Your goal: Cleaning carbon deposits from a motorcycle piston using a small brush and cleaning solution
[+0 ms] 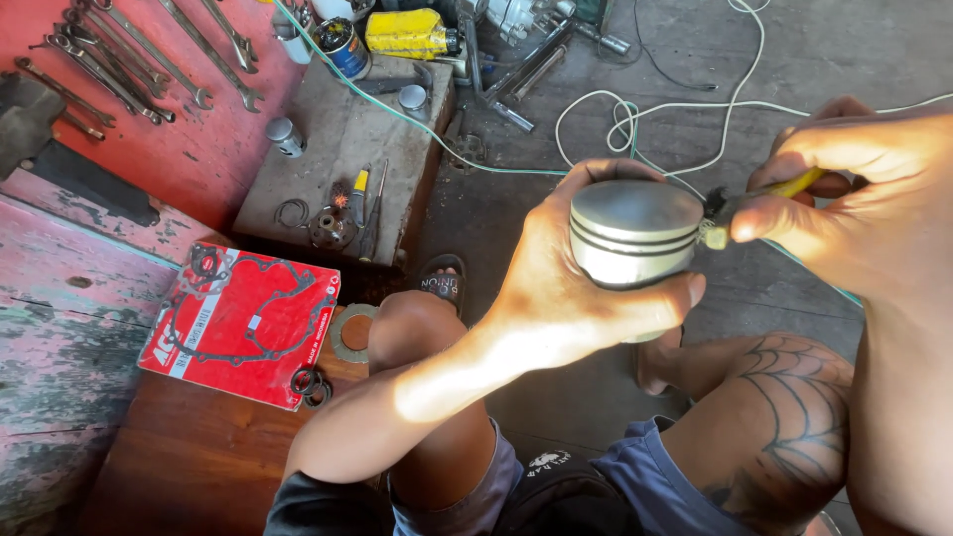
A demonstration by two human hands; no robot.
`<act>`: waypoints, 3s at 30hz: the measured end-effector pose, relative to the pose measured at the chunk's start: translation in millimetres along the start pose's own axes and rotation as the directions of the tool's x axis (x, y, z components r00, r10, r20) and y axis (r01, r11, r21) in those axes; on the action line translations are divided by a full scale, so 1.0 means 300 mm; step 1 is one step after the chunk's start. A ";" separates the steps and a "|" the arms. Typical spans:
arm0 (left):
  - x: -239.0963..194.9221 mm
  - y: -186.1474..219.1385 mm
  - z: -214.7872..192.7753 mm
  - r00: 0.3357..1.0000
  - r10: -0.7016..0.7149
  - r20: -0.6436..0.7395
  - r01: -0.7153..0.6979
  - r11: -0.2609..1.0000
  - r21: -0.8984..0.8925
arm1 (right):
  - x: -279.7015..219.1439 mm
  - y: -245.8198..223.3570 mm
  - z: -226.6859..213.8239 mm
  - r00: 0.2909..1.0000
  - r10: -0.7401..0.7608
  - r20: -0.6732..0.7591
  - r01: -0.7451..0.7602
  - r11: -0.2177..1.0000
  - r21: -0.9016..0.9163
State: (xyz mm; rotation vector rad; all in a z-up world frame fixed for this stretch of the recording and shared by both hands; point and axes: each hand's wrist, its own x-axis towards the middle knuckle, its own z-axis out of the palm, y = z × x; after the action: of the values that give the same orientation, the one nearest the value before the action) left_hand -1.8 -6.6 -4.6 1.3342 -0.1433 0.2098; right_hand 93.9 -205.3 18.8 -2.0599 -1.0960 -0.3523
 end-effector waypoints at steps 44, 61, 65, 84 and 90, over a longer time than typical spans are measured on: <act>0.010 0.037 0.034 0.943 0.210 -0.257 -0.117 0.935 0.334 | -0.043 -0.016 0.029 0.980 -0.027 -0.195 -0.038 0.945 -0.324; 0.026 0.011 -0.051 0.980 0.192 0.057 -0.201 0.944 0.263 | -0.004 -0.072 0.053 0.981 0.007 -0.194 -0.049 0.976 -0.212; 0.047 -0.019 -0.090 0.952 0.234 0.196 -0.273 0.941 0.202 | -0.024 -0.001 0.021 0.982 0.073 -0.174 -0.110 0.971 -0.211; 0.022 0.022 -0.002 0.989 0.107 -0.101 -0.066 0.934 0.350 | -0.022 -0.025 0.029 0.989 0.081 -0.121 -0.095 0.988 -0.118; 0.016 0.037 -0.009 0.983 0.118 -0.141 -0.040 0.887 0.461 | -0.015 -0.046 0.041 0.992 0.051 -0.113 -0.064 0.991 -0.118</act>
State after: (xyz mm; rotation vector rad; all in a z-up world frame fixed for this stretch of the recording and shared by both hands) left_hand 0.1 -1.1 6.5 1.7753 -0.0051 0.4439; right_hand 78.8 -194.2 15.0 -2.1468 -0.9678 -0.5084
